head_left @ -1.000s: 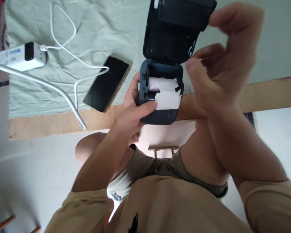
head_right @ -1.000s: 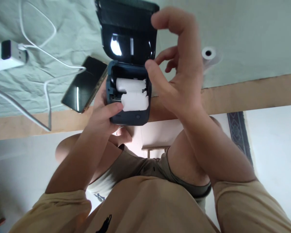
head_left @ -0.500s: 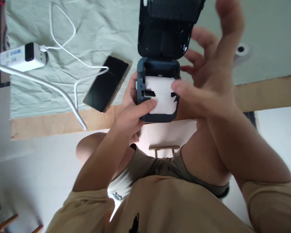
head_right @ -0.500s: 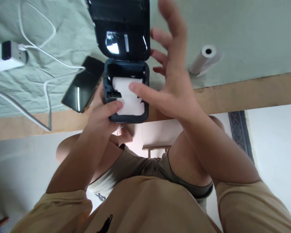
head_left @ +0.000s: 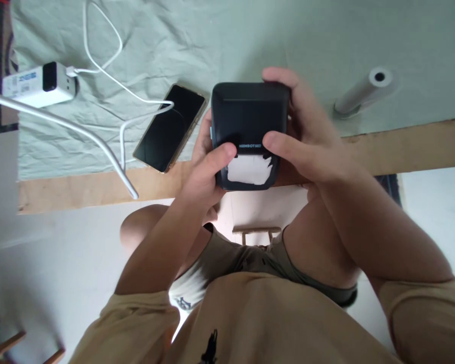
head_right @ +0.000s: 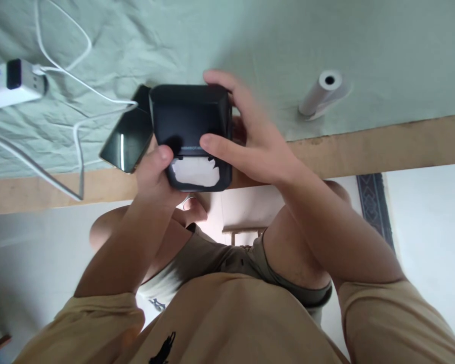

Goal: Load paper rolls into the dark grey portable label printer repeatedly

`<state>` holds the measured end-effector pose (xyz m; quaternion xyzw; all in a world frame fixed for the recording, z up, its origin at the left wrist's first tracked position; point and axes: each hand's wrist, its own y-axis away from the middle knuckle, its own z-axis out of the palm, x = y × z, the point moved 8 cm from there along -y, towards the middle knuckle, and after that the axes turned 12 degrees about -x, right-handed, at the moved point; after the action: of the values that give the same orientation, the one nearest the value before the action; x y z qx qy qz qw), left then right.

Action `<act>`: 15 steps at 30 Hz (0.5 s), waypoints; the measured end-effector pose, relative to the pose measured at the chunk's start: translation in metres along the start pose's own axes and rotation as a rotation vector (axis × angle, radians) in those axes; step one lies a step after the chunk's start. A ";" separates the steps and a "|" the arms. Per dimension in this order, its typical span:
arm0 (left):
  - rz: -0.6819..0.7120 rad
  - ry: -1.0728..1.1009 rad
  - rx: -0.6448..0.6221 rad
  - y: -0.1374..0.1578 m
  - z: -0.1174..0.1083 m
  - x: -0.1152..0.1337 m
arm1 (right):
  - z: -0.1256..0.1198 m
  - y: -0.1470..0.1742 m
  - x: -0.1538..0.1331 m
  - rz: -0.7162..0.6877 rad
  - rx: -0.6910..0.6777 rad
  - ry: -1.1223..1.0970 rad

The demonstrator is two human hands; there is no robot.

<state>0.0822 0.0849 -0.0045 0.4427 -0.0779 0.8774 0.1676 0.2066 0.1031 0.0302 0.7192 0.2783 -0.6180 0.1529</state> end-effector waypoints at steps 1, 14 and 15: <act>-0.017 0.009 0.005 0.000 0.001 -0.001 | 0.002 0.000 0.002 0.011 -0.003 -0.083; -0.059 0.019 0.038 -0.004 -0.001 -0.003 | -0.006 -0.002 0.008 0.048 0.047 0.093; -0.057 0.037 0.046 -0.005 -0.003 -0.002 | -0.008 -0.001 0.007 0.065 0.036 0.098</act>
<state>0.0832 0.0900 -0.0079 0.4323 -0.0420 0.8818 0.1838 0.2136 0.1097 0.0249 0.7600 0.2508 -0.5815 0.1461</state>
